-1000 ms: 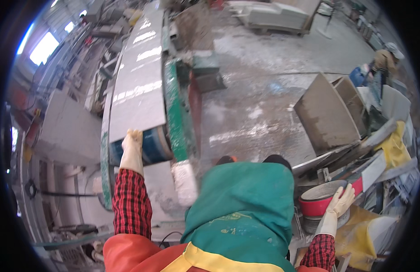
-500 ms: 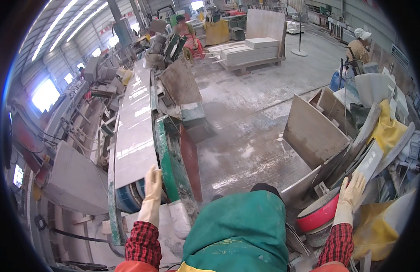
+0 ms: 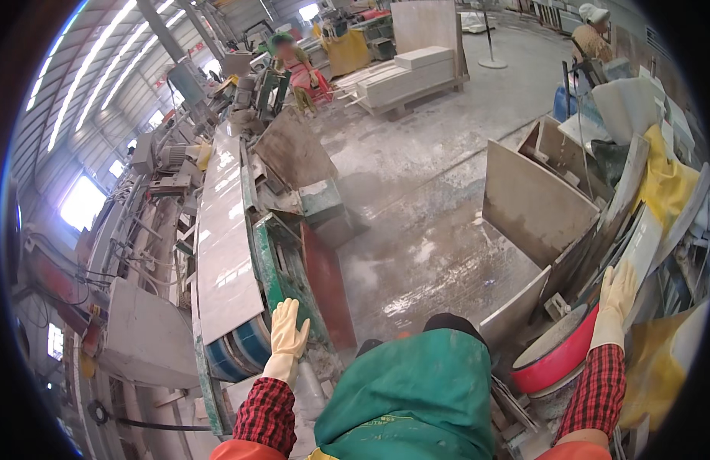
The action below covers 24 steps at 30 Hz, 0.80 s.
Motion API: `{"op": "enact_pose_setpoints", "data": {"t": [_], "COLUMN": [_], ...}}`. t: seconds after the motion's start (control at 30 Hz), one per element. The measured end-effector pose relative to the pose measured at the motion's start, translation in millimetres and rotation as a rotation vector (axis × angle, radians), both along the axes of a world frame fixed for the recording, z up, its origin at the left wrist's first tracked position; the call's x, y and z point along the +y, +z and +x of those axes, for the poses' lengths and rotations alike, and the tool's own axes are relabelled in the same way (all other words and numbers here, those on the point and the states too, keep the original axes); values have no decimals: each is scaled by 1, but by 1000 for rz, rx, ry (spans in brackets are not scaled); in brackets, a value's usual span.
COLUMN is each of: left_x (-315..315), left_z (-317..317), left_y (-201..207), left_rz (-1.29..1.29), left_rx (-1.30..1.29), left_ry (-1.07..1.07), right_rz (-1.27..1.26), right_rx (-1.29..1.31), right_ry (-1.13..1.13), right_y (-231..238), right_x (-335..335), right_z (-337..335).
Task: The person repeatedly picks up rectangular slabs from a conveyor belt, rubs their edges against a sanding machine, and places them into a nearby bin. The task is performed continuously with multiple slabs throughout the clip.
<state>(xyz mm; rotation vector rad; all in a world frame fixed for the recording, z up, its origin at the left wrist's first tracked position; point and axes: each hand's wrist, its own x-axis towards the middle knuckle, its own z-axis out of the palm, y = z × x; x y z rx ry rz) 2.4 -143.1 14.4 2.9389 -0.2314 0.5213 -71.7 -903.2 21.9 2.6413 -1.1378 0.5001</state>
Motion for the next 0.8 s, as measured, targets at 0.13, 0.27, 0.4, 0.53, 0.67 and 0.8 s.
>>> {"op": "enact_pose_setpoints", "data": {"t": [0.13, 0.27, 0.4, 0.53, 0.67, 0.8], "left_x": [2, -1, -2, -3, -1, -2], "left_z": [-4, -8, -3, -6, -10, -7], "left_y": [0, 14, 21, 35, 36, 35], "left_rz": [-13, -21, -15, -63, -97, -120], "left_rx": [-3, 18, -88, -23, -65, -95], "left_ry": [5, 17, 21, 8, 0, -23], "right_rz": [-34, 46, 12, -10, -59, -100], "right_rx": [27, 106, 174, 113, 11, -34], "right_ry": [15, -39, -19, 69, 153, 172], "right_y": [-11, 13, -27, -35, -51, -61], "right_x": [-8, 12, -38, -39, -57, -71], "right_z": [-2, 5, -5, -12, -12, -17]}}
